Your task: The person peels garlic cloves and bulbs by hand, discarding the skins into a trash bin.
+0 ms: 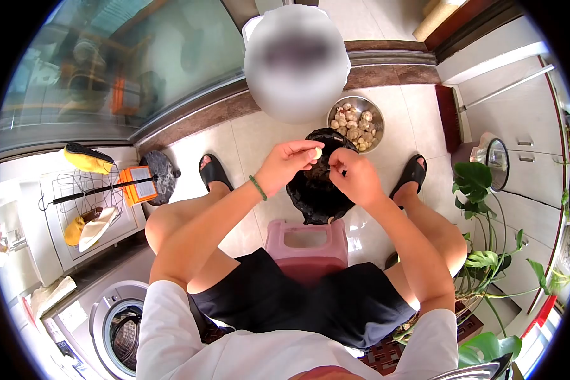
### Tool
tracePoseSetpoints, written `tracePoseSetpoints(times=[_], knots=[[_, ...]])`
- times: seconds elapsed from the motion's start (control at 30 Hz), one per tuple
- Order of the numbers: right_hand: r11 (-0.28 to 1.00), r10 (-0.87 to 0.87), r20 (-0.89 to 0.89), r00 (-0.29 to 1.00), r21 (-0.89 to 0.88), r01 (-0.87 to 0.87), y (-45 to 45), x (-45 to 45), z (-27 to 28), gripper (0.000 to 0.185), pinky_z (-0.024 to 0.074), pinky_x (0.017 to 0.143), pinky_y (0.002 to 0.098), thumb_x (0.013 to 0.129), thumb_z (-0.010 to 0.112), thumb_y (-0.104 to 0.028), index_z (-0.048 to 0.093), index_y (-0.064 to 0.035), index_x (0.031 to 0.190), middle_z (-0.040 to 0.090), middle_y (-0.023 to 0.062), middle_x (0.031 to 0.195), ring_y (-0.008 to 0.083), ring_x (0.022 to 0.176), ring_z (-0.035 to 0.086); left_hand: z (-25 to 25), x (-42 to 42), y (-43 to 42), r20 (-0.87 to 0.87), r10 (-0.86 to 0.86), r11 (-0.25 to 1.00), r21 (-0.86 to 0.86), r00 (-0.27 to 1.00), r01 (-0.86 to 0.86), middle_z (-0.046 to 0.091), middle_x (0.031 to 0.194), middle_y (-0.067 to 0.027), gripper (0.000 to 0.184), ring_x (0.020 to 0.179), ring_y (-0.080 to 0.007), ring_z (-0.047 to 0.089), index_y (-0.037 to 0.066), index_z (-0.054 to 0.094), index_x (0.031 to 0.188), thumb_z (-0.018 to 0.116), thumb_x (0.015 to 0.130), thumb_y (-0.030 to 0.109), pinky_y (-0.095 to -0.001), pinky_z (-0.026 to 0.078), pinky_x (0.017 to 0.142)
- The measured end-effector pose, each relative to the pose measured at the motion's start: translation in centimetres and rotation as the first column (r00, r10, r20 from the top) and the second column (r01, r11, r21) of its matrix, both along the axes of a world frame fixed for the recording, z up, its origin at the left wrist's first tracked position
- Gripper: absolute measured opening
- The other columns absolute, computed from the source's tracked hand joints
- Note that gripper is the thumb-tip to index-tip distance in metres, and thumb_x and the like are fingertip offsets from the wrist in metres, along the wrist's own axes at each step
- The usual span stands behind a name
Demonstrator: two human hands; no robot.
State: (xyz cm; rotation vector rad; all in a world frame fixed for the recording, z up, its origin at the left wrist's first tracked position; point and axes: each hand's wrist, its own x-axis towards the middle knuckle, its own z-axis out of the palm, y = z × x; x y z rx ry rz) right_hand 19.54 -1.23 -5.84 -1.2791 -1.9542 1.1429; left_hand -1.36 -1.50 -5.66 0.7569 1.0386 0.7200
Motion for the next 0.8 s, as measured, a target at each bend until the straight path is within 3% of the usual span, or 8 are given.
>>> tracePoseSetpoints(times=[0.1, 0.17, 0.23, 0.27, 0.33, 0.63, 0.73, 0.8], knots=[[0.993, 0.031, 0.05, 0.998, 0.111, -0.036, -0.1, 0.3, -1.4, 0.014, 0.0512, 0.063, 0.0332, 0.075, 0.063, 0.003, 0.061, -0.0016, 0.088, 0.062, 0.0117, 0.081, 0.0232, 0.069, 0.064, -0.5, 0.2, -0.3, -0.048, -0.04, 0.987, 0.155, 0.998, 0.047, 0.067, 0.101, -0.0014, 0.024, 0.09, -0.007, 0.06, 0.001, 0.064, 0.116, 0.06, 0.095, 0.011, -0.0228, 0.049, 0.081], [0.981, 0.043, 0.04, 0.998, 0.185, -0.049, -0.1, 0.0, -0.8, 0.014, 0.0512, 0.063, 0.032, 0.077, 0.063, 0.002, 0.062, -0.0012, 0.09, 0.062, 0.0113, 0.081, 0.0219, 0.069, 0.065, -0.9, 0.3, -0.4, -0.033, -0.057, 0.985, 0.162, 0.998, 0.061, 0.067, 0.1, -0.0018, 0.022, 0.089, -0.0068, 0.06, 0.0, 0.065, 0.114, 0.061, 0.094, 0.009, -0.0223, 0.049, 0.079], [0.991, -0.086, -0.175, 0.981, -0.114, 0.066, -0.2, -0.4, 0.2, 0.011, 0.051, 0.064, 0.0279, 0.084, 0.064, 0.0, 0.063, 0.0006, 0.095, 0.064, 0.0089, 0.083, 0.0152, 0.07, 0.064, -1.0, 0.3, -0.4, -0.018, -0.073, 0.983, 0.169, 0.997, 0.075, 0.068, 0.099, -0.0023, 0.02, 0.087, -0.0066, 0.06, -0.001, 0.065, 0.112, 0.061, 0.094, 0.007, -0.0219, 0.048, 0.077], [0.991, -0.085, -0.175, 0.981, -0.114, 0.065, -0.2, -0.3, 0.0, 0.011, 0.051, 0.064, 0.0279, 0.084, 0.064, 0.0, 0.063, 0.0006, 0.095, 0.064, 0.0089, 0.083, 0.0152, 0.07, 0.064, -1.0, 0.3, -0.4, -0.013, -0.072, 0.982, 0.172, 0.997, 0.073, 0.068, 0.099, -0.0024, 0.019, 0.087, -0.0066, 0.06, -0.002, 0.065, 0.11, 0.061, 0.093, 0.007, -0.0219, 0.049, 0.077], [0.979, -0.097, -0.376, 0.921, -0.201, 0.022, -0.1, -0.2, -0.7, 0.009, 0.0505, 0.065, 0.0243, 0.089, 0.062, -0.001, 0.063, 0.0031, 0.097, 0.065, 0.0063, 0.084, 0.0091, 0.073, 0.062, -0.9, 0.3, -0.2, -0.009, -0.071, 0.982, 0.175, 0.997, 0.072, 0.068, 0.099, -0.0025, 0.019, 0.087, -0.0066, 0.06, -0.002, 0.065, 0.109, 0.061, 0.093, 0.007, -0.022, 0.049, 0.076], [0.949, -0.118, -0.496, 0.86, -0.312, -0.05, 0.0, -0.1, -0.6, 0.004, 0.0496, 0.064, 0.0223, 0.09, 0.06, 0.002, 0.06, 0.0038, 0.093, 0.062, 0.004, 0.081, 0.0068, 0.074, 0.06, -0.3, 0.6, -0.5, 0.018, -0.085, 0.984, 0.157, 0.996, 0.081, 0.069, 0.097, -0.0061, 0.019, 0.089, -0.0104, 0.065, -0.004, 0.065, 0.108, 0.065, 0.09, 0.005, -0.024, 0.053, 0.08], [0.965, -0.092, -0.423, 0.901, -0.261, -0.024, -0.3, -0.2, -0.2, 0.002, 0.0493, 0.064, 0.0226, 0.091, 0.058, 0.001, 0.059, 0.0035, 0.091, 0.061, 0.0034, 0.08, 0.0068, 0.072, 0.059, -0.1, 0.8, -0.8, 0.007, -0.072, 0.981, 0.181, 0.997, 0.069, 0.069, 0.097, -0.008, 0.019, 0.09, -0.0122, 0.066, -0.005, 0.065, 0.107, 0.066, 0.09, 0.002, -0.0247, 0.054, 0.08], [0.963, -0.105, -0.407, 0.907, -0.268, -0.009, -0.3, -0.3, -0.2, 0.003, 0.0491, 0.063, 0.0226, 0.091, 0.058, 0.001, 0.058, 0.0033, 0.09, 0.06, 0.0033, 0.08, 0.0069, 0.071, 0.058, 0.2, 1.0, -1.0, -0.022, -0.086, 0.972, 0.217, 0.996, 0.089, 0.068, 0.104, -0.0081, 0.023, 0.097, -0.013, 0.065, -0.006, 0.064, 0.112, 0.065, 0.09, 0.001, -0.0246, 0.052, 0.087]])
